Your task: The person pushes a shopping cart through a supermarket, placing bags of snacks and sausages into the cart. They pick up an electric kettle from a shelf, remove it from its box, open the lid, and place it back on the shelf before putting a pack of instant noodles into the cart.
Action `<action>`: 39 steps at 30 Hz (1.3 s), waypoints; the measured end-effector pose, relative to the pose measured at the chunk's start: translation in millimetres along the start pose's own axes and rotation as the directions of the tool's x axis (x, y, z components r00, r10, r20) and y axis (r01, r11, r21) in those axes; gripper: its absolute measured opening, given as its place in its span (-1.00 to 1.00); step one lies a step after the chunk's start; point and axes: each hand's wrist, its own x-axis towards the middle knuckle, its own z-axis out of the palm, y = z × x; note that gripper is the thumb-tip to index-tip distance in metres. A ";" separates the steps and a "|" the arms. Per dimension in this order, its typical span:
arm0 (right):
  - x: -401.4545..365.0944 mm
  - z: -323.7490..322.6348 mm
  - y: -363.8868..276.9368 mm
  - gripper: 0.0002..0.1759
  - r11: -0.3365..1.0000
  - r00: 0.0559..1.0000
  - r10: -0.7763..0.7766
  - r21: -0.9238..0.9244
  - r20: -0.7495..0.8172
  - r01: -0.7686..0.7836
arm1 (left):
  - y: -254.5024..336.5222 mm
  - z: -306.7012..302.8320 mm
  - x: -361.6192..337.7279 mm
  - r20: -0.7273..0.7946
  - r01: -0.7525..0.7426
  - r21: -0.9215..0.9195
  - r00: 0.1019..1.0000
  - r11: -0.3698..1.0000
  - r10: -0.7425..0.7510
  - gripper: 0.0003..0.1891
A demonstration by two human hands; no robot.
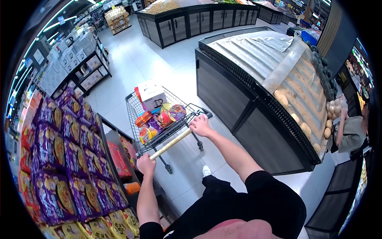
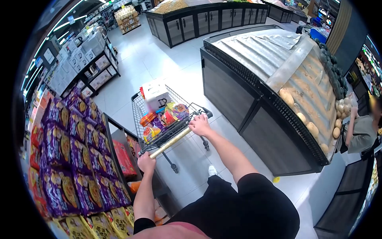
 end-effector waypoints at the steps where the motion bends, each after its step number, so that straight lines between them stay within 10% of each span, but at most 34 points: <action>1: 14.5 -3.1 0.7 -0.64 1.000 0.998 0.005 0.019 0.066 -0.006 | -0.6 3.0 11.9 0.023 0.025 0.022 0.999 0.999 -0.025 -0.91; 12: 146.6 7.8 25.7 -0.66 0.996 0.945 -0.017 0.085 0.325 -0.012 | -13.5 58.7 109.5 0.058 0.105 0.112 0.992 0.988 -0.112 -0.92; 28: 315.3 22.6 36.3 -0.67 0.996 0.945 -0.093 0.037 0.314 0.086 | -40.3 115.3 244.9 -0.035 0.166 0.158 0.986 0.974 -0.162 -0.90; 39: 474.3 56.4 31.2 -0.57 0.916 0.963 -0.051 -0.372 0.264 0.150 | -64.3 135.0 405.3 0.452 0.293 0.080 0.841 0.953 -0.297 -0.69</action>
